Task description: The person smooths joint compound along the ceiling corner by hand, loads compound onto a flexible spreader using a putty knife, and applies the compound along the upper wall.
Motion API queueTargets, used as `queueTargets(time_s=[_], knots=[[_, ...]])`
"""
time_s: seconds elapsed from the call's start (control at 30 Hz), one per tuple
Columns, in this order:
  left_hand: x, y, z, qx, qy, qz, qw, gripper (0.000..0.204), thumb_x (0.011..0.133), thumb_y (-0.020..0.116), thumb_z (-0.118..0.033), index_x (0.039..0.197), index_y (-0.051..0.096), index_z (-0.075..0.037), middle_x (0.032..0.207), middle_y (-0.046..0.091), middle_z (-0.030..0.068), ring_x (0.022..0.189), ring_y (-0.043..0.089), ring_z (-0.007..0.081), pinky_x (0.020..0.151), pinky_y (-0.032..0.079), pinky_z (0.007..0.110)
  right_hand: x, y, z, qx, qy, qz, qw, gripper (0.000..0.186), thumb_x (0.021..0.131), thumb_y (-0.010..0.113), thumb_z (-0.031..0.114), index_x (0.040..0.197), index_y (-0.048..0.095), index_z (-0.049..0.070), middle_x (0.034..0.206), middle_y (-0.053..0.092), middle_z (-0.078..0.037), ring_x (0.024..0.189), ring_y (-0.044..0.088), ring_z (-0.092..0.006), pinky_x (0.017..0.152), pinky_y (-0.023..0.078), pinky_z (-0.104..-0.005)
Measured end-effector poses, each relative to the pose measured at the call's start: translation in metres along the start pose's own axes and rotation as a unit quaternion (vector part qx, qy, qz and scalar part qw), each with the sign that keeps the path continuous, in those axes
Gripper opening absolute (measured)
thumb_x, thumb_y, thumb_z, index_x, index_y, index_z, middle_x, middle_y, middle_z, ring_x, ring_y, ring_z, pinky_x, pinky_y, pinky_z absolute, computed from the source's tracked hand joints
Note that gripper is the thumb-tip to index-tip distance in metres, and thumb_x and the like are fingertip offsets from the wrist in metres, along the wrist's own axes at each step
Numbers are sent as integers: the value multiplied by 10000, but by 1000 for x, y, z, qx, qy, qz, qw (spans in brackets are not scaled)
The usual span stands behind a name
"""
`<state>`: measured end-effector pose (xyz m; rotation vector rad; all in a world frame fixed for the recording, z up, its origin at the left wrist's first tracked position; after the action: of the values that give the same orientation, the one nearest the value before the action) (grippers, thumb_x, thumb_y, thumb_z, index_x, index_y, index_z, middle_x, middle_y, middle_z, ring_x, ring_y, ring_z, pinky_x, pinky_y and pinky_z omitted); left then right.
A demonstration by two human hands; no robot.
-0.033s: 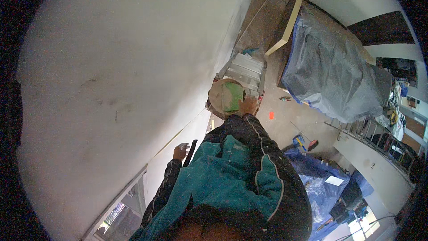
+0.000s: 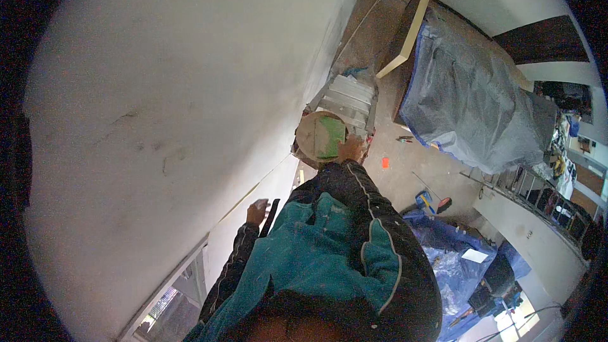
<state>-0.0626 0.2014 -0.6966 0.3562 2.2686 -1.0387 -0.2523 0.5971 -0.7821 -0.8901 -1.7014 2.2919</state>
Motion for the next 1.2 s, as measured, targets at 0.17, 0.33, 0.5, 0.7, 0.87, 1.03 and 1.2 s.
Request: queueTargets(time_s=[0.17, 0.33, 0.5, 0.7, 0.87, 1.03, 1.2], knots=[[72, -5, -104, 17, 6, -43, 999, 275, 894, 629, -230, 1118, 654, -74, 1089, 688, 144, 959, 679, 318, 809, 559, 396, 23, 54, 8, 1, 57, -11, 998, 650, 785, 709, 483, 1259, 566, 62, 1327, 510, -192, 1193, 503, -376, 934, 411, -581], [109, -14, -228, 98, 280, -70, 952, 585, 802, 700, -144, 1338, 489, -41, 1383, 483, 205, 1325, 413, 377, 1107, 351, 447, 18, -11, -3, 140, -102, 173, 970, 585, 819, 684, 377, 1284, 546, 51, 1245, 563, -197, 1128, 556, -318, 936, 442, -456], [144, -21, -335, 118, 458, -74, 878, 753, 773, 703, -459, 1334, 479, -10, 1297, 529, 249, 1254, 467, 396, 1039, 397, 468, 0, -32, 16, 143, -432, 15, 890, 343, 921, 559, 230, 1195, 587, 26, 1139, 594, -174, 1024, 574, -306, 943, 444, -458], [177, -37, -273, 53, 319, 32, 946, 305, 827, 636, -124, 1122, 665, -56, 988, 685, 204, 864, 649, 384, 776, 532, 448, 25, -103, 50, 215, -424, -50, 878, 302, 782, 654, 243, 1017, 681, 55, 1088, 613, -170, 1057, 554, -330, 978, 405, -520], [157, -51, -210, -211, 124, 53, 968, 318, 851, 627, -79, 1160, 623, -3, 987, 684, 159, 876, 668, 316, 770, 547, 402, 62, -29, 9, 0, -306, 98, 947, 496, 821, 686, 378, 1191, 604, 59, 1151, 601, -221, 1137, 554, -374, 927, 447, -533], [117, -48, -147, -539, -6, 89, 838, 423, 880, 646, -150, 1259, 535, 2, 1149, 611, 84, 958, 625, 225, 774, 540, 357, 28, 4, 20, -14, -292, 175, 940, 550, 830, 660, 396, 1265, 541, 81, 1109, 625, -227, 1064, 585, -387, 879, 466, -532], [136, -37, -132, -449, 21, 96, 888, 323, 907, 616, -133, 1205, 592, -10, 1142, 616, 78, 1034, 604, 201, 870, 515, 347, 16, -9, 22, -31, -266, 269, 925, 623, 842, 627, 419, 1356, 463, 108, 1056, 654, -234, 972, 623, -404, 819, 491, -530]])
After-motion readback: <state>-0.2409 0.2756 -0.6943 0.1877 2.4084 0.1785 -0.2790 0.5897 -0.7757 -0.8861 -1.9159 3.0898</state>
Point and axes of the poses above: each hand's wrist, its own x-axis towards the middle knuckle, its own y-axis out of the palm, z = x × y, the point moved 1 cm from there along x, towards the middle knuckle
